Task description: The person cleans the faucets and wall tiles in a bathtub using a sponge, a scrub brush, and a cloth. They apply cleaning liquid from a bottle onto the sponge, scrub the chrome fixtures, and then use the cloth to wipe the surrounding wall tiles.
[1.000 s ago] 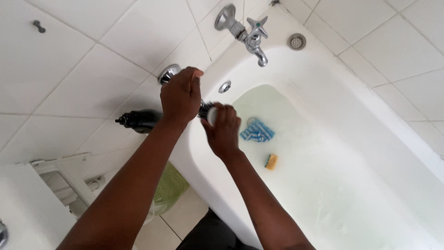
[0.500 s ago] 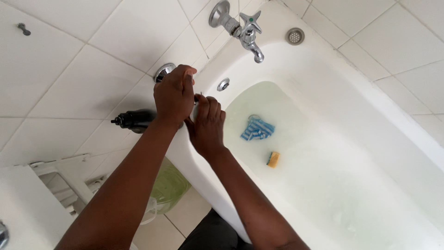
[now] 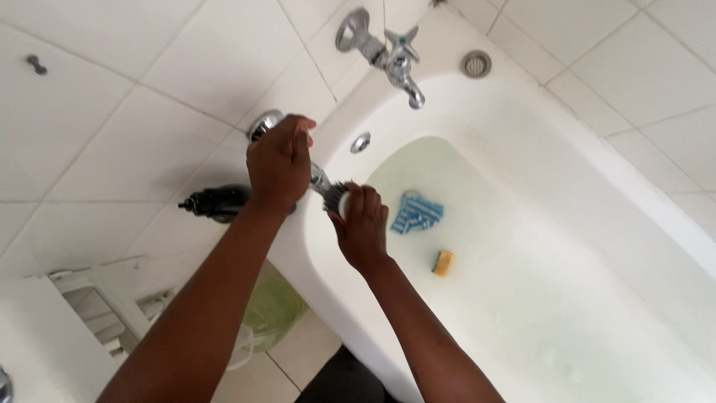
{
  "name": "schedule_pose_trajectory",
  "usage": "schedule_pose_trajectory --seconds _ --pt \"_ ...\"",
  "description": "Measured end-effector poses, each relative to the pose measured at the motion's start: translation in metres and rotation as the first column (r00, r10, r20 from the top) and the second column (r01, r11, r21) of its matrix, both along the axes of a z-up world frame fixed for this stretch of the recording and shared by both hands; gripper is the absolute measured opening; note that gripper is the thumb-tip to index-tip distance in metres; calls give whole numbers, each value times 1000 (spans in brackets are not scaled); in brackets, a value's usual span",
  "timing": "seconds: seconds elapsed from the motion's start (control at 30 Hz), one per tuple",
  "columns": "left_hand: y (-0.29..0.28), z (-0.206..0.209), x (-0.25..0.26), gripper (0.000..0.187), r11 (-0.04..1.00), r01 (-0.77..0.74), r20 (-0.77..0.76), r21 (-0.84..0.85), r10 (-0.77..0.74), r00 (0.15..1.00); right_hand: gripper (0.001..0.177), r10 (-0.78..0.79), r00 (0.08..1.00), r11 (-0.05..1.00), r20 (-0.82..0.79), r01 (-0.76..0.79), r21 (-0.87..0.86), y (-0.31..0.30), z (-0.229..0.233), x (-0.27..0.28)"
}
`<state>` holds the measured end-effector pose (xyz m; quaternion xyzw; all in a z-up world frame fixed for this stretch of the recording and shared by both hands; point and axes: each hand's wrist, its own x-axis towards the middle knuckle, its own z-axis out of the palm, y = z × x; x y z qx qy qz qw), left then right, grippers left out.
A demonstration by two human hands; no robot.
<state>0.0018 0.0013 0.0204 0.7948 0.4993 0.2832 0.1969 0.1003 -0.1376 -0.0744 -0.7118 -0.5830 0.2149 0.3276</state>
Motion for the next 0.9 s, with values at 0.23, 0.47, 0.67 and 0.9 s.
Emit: schedule_pose_trajectory --seconds 0.23,0.47,0.67,0.9 --pt "-3 -1 0 23 998 4 -37 58 -2 999 62 33 981 998 -192 -23 51 32 12 -8" --pt "3 -4 1 26 1000 -2 -31 20 3 1000 56 86 907 993 -413 -114 -44 39 -14 24" --pt "-1 0 -1 21 973 23 -76 228 -6 997 53 264 810 964 -523 -203 172 74 -55 25" --pt "-5 -11 -4 36 977 -36 -9 213 38 999 59 356 664 927 -658 -341 158 108 -53 32"
